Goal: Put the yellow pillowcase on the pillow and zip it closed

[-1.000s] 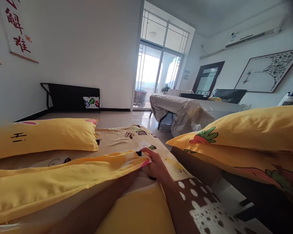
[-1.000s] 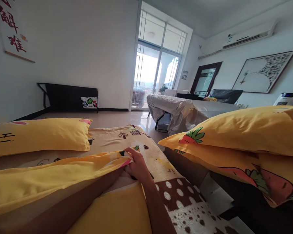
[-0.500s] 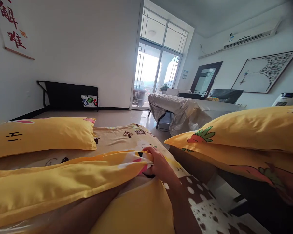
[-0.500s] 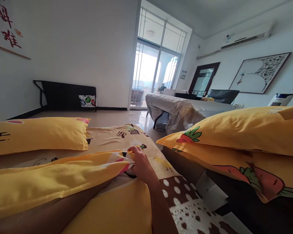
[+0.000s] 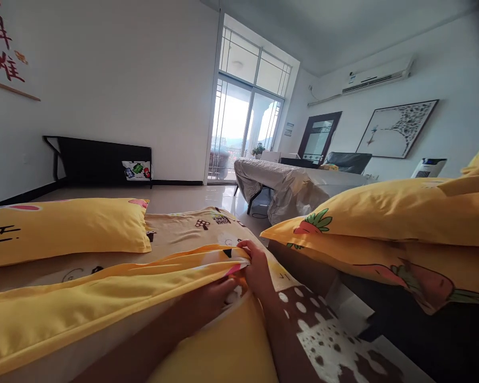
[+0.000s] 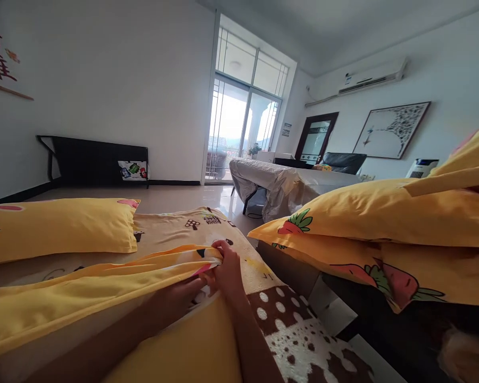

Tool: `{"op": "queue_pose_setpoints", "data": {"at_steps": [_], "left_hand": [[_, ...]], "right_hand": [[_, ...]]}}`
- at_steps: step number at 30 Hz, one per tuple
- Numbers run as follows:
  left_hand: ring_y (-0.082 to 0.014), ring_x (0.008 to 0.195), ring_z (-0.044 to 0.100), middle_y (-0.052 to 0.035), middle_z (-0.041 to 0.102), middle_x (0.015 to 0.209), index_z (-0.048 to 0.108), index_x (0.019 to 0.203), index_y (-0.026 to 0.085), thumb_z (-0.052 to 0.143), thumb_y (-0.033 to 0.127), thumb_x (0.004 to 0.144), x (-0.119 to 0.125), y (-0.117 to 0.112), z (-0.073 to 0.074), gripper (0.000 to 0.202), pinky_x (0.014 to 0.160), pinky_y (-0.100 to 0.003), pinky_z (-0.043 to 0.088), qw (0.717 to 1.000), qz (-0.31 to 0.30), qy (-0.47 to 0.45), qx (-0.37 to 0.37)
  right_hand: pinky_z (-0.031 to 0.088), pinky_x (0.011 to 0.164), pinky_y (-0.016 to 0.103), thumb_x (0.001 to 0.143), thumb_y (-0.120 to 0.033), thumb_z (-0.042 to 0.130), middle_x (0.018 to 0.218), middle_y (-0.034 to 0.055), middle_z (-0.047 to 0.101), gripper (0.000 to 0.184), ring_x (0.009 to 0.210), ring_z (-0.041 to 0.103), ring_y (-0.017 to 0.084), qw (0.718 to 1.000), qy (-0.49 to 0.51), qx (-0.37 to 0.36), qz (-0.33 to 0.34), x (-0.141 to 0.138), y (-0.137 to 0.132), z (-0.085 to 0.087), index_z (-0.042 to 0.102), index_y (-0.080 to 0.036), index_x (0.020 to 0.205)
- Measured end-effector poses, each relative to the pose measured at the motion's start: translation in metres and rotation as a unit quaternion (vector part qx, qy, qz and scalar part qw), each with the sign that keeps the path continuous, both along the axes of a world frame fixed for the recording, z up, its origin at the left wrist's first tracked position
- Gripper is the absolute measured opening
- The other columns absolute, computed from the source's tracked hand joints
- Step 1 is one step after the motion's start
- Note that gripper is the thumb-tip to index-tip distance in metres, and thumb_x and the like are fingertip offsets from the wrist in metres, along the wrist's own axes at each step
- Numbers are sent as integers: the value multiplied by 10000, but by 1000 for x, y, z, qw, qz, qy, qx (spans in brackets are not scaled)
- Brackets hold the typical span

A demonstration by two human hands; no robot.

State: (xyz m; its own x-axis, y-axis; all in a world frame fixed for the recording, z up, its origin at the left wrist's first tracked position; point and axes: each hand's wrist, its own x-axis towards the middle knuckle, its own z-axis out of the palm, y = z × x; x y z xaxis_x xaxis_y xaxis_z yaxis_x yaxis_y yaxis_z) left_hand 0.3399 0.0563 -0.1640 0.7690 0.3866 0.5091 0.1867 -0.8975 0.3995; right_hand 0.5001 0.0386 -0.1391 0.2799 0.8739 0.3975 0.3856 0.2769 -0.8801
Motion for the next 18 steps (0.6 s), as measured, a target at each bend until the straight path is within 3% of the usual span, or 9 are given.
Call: {"op": "queue_pose_setpoints", "data": {"at_steps": [5, 9, 11, 14, 18], "left_hand": [[-205, 1176, 519, -68, 591, 1221, 557, 1232, 240, 331, 198, 940, -6, -6, 2, 372, 1026, -356, 421, 995, 7, -26, 99], [-144, 1297, 415, -61, 500, 1356, 509, 1301, 183, 321, 114, 938, -6, -4, -2, 415, 1132, -262, 288, 977, -31, -20, 212], [-146, 1326, 380, -39, 442, 1410, 487, 1331, 203, 324, 139, 944, -3, 0, -6, 424, 1153, -269, 259, 985, -27, -7, 171], [-212, 1298, 419, -17, 456, 1398, 488, 1337, 274, 355, 259, 949, 3, 8, -16, 411, 1145, -387, 297, 998, 29, -10, 50], [-254, 1274, 439, -24, 479, 1375, 515, 1309, 289, 349, 370, 947, 9, 15, -27, 406, 1122, -472, 320, 995, 84, -31, -35]], "right_hand": [[392, 489, 210, 540, -192, 535, 593, -13, 618, 281, 566, 559, 151, 996, 70, -35, 51, 2, -3, 2, 548, -172, 820], [391, 493, 199, 539, -178, 513, 603, -11, 630, 290, 578, 567, 145, 993, 78, -30, 85, 5, -3, 1, 559, -168, 825], [375, 481, 192, 532, -168, 509, 606, -13, 635, 306, 562, 557, 139, 992, 79, -30, 98, 6, -4, 0, 556, -169, 834], [384, 494, 199, 525, -171, 532, 608, -15, 635, 295, 562, 551, 138, 991, 84, -27, 103, 5, -4, 0, 549, -171, 819], [377, 513, 208, 538, -194, 520, 597, -7, 627, 262, 569, 544, 140, 995, 64, -13, 76, 3, -1, -1, 571, -161, 794]]}}
